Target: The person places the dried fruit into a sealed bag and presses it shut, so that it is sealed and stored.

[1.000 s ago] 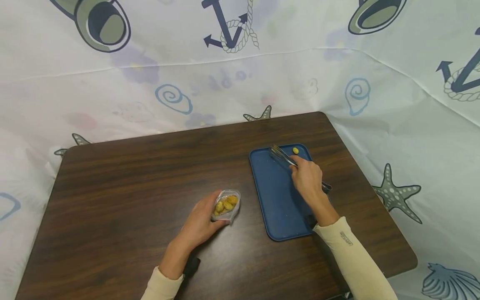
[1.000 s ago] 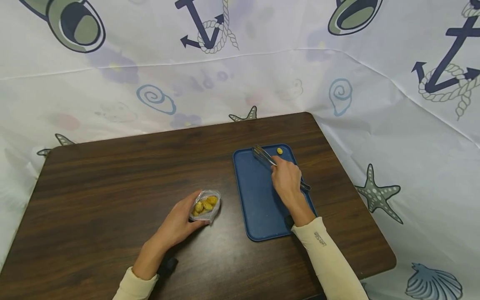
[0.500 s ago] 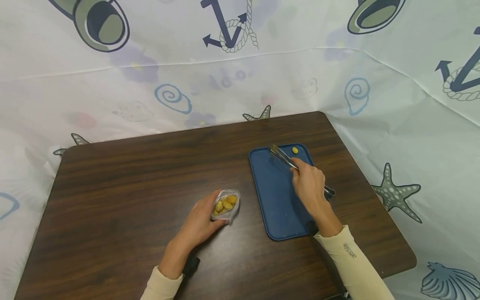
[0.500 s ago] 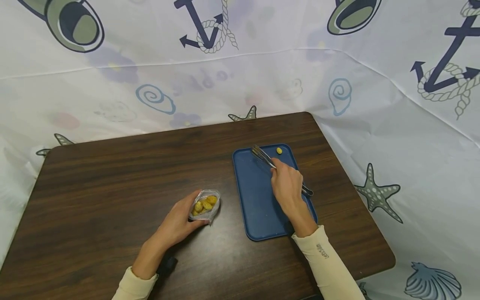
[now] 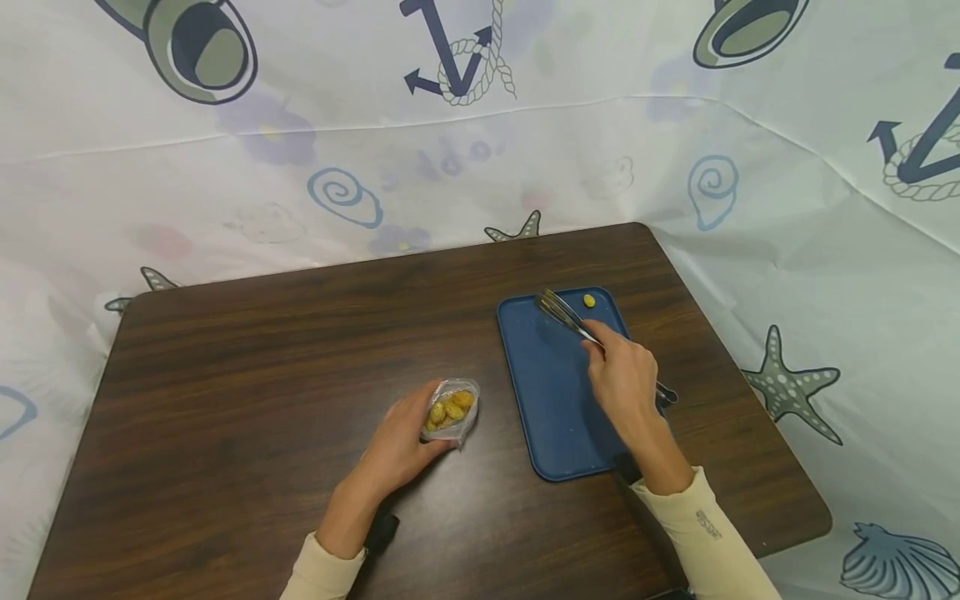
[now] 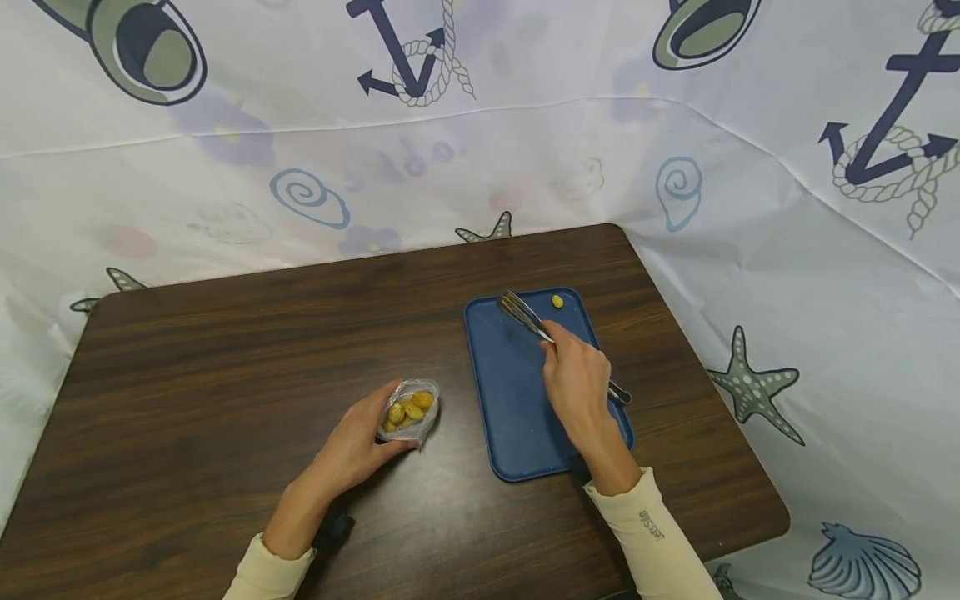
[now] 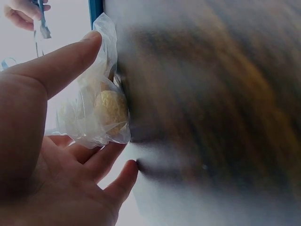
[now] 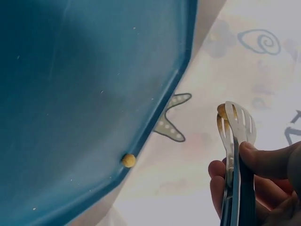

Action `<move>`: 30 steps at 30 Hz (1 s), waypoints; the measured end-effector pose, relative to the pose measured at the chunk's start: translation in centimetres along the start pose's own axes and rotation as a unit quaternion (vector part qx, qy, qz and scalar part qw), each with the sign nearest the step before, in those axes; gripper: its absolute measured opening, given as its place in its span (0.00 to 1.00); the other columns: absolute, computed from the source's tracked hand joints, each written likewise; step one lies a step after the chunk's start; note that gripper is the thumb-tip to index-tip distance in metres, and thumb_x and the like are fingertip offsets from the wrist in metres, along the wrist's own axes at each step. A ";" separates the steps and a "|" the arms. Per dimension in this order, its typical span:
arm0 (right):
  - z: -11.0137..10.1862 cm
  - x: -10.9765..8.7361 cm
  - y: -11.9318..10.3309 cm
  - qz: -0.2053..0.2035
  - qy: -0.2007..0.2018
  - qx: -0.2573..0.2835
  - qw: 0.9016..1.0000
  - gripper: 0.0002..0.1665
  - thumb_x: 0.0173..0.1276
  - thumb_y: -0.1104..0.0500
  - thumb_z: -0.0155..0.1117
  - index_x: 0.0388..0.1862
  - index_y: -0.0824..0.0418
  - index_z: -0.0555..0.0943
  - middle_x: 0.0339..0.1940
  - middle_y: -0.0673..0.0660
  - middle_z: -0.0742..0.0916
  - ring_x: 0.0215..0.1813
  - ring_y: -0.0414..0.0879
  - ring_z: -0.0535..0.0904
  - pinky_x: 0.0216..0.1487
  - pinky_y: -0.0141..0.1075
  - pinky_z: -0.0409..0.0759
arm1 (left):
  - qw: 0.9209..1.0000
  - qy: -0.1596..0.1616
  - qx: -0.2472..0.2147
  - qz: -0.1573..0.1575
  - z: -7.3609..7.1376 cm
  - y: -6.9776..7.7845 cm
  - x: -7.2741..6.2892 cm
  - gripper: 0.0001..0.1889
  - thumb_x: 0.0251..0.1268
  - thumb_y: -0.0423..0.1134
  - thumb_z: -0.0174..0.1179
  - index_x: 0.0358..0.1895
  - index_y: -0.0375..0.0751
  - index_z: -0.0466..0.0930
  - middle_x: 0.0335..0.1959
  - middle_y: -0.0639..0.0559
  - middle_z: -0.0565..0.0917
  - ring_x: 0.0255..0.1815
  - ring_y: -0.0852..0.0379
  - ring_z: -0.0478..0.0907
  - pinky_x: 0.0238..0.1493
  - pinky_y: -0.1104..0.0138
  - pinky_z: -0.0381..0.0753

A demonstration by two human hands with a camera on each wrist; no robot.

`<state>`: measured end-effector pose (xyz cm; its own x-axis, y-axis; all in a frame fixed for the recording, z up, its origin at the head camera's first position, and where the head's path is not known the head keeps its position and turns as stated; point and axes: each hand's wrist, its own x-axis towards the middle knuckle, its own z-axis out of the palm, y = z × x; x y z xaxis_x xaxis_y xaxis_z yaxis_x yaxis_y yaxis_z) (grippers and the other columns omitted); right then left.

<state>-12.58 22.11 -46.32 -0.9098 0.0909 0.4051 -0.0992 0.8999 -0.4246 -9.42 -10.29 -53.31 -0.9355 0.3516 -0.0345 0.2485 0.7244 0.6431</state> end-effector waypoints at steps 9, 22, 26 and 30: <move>-1.1 -1.2 -0.5 0.008 -0.004 0.014 1.000 0.18 0.68 0.63 0.72 0.57 0.60 0.87 0.42 0.64 0.93 0.20 0.52 0.78 0.25 0.51 0.77 | 1.000 -0.005 0.003 0.001 0.0 0.0 0.0 0.48 0.57 0.46 0.78 0.79 0.38 0.62 0.73 0.38 0.74 0.75 0.37 0.70 0.76 0.43 0.66; -1.7 -2.4 -0.9 0.003 -0.004 0.025 1.000 0.19 0.68 0.63 0.72 0.57 0.62 0.87 0.42 0.64 0.93 0.16 0.45 0.70 0.19 0.38 0.65 | 1.000 -0.005 0.003 -0.004 0.0 0.1 -0.1 0.48 0.57 0.46 0.78 0.79 0.39 0.62 0.73 0.38 0.75 0.75 0.37 0.70 0.76 0.42 0.66; -1.9 -2.7 -1.0 -0.001 0.003 0.030 1.000 0.18 0.67 0.64 0.72 0.56 0.61 0.87 0.42 0.64 0.93 0.16 0.43 0.68 0.20 0.36 0.63 | 1.000 -0.008 0.003 -0.006 -0.1 0.2 -0.1 0.48 0.57 0.46 0.78 0.79 0.39 0.61 0.73 0.38 0.74 0.75 0.37 0.69 0.76 0.42 0.65; -2.0 -2.9 -0.9 -0.005 0.013 0.035 0.999 0.18 0.66 0.65 0.73 0.55 0.61 0.88 0.41 0.64 0.93 0.17 0.42 0.69 0.20 0.37 0.66 | 1.000 -0.008 0.003 -0.006 -0.1 0.2 0.0 0.48 0.58 0.46 0.78 0.79 0.39 0.61 0.73 0.39 0.75 0.75 0.38 0.70 0.76 0.42 0.65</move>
<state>-8.99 21.86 -45.49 -0.8975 0.0937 0.4310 -0.1373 0.8693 -0.4749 -9.37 -10.22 -53.13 -0.9345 0.3518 -0.0550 0.2380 0.7321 0.6382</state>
